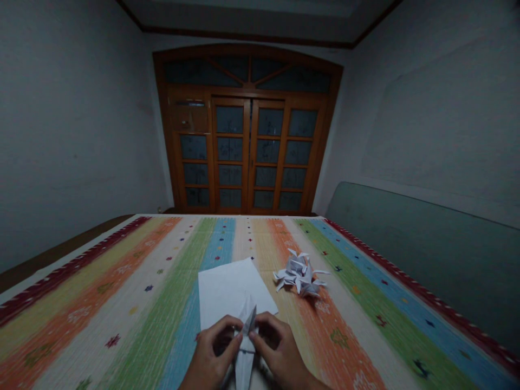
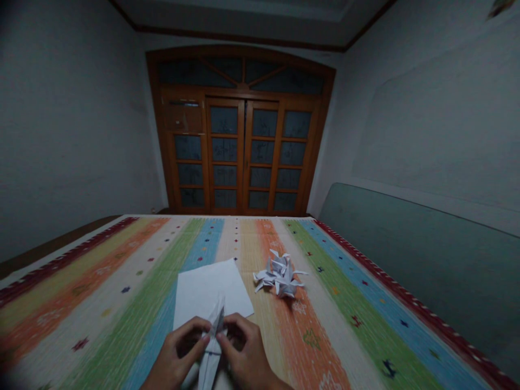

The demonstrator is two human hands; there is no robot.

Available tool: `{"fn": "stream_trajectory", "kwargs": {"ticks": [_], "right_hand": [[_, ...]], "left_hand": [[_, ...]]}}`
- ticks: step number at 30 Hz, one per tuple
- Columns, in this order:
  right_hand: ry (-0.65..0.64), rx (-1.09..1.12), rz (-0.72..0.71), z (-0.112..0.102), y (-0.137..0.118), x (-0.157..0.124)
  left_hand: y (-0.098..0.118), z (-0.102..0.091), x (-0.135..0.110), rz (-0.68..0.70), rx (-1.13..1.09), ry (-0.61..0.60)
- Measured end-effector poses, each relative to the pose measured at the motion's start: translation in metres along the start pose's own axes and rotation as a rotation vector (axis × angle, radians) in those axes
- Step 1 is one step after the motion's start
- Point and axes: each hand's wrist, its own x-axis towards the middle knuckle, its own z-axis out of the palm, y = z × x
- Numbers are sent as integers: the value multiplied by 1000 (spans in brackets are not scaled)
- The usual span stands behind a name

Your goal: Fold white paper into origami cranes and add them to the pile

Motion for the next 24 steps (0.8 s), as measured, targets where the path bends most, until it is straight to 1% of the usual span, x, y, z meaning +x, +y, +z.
{"fn": "stream_trajectory", "kwargs": {"ticks": [2,6,11,14,17,21,24], "right_hand": [[-1,8,-12,0,1,0],[-17,39,-53,-2,2,0],[-18,-26,-134,-4,1,-1],[-29,-67,-163,-4,-2,-1],[-39,-83,-171,-5,-5,-2],[-7,-69,-175,-5,-4,-1],[16,-62,-151,-4,-1,-1]], "left_hand": [[1,0,2,-8,-39,-13],[6,-1,4,-4,-128,-88],[9,0,5,4,-178,-104],[8,0,5,22,-149,-95],[8,0,2,26,-74,-73],[8,1,-1,32,16,-75],[6,2,-2,67,77,-18]]}}
